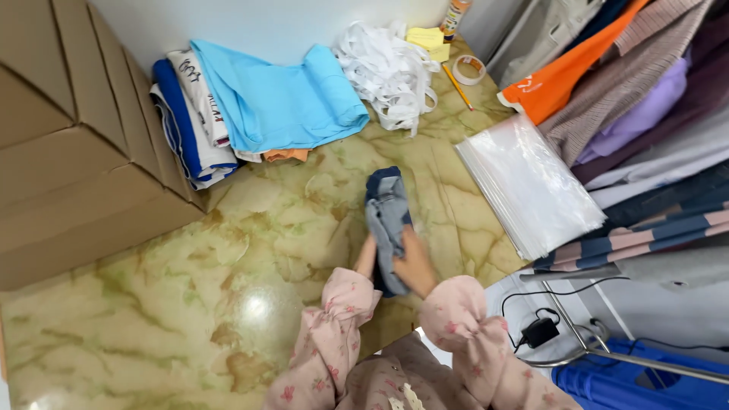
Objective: The person picks up folded jeans from a table, unfolds them, places them on a hanger, and hangs them on a clothing rack. They repeat this process with a second pair of jeans and then a blue shirt.
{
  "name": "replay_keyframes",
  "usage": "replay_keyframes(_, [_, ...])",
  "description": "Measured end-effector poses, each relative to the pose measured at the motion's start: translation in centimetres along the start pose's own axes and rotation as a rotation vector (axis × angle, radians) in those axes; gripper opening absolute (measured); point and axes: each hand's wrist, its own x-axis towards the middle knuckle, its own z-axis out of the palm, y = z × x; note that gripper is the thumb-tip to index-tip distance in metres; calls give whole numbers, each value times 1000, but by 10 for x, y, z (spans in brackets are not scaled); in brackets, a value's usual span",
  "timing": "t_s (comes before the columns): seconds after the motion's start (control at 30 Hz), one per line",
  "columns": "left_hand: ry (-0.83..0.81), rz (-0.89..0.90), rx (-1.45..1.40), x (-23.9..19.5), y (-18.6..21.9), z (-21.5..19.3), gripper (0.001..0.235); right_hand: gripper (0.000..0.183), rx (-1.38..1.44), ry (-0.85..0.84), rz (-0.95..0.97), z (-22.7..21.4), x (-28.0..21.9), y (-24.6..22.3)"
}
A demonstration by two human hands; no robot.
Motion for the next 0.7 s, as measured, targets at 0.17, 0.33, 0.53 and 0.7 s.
replay_keyframes(0.17, [472,-272,-325,9,4,-43,63,60,212,-363,-88,20,-10,-54])
replay_keyframes(0.33, [217,36,-636,-181,88,-117,109,84,272,-898,175,-5,-9,-147])
replay_keyframes(0.53, [487,-94,435,-61,-57,-173,141,45,-276,-266,-354,52,12,-52])
replay_keyframes(0.7, [612,36,302,-16,-115,-202,57,134,-871,-216,200,50,29,-15])
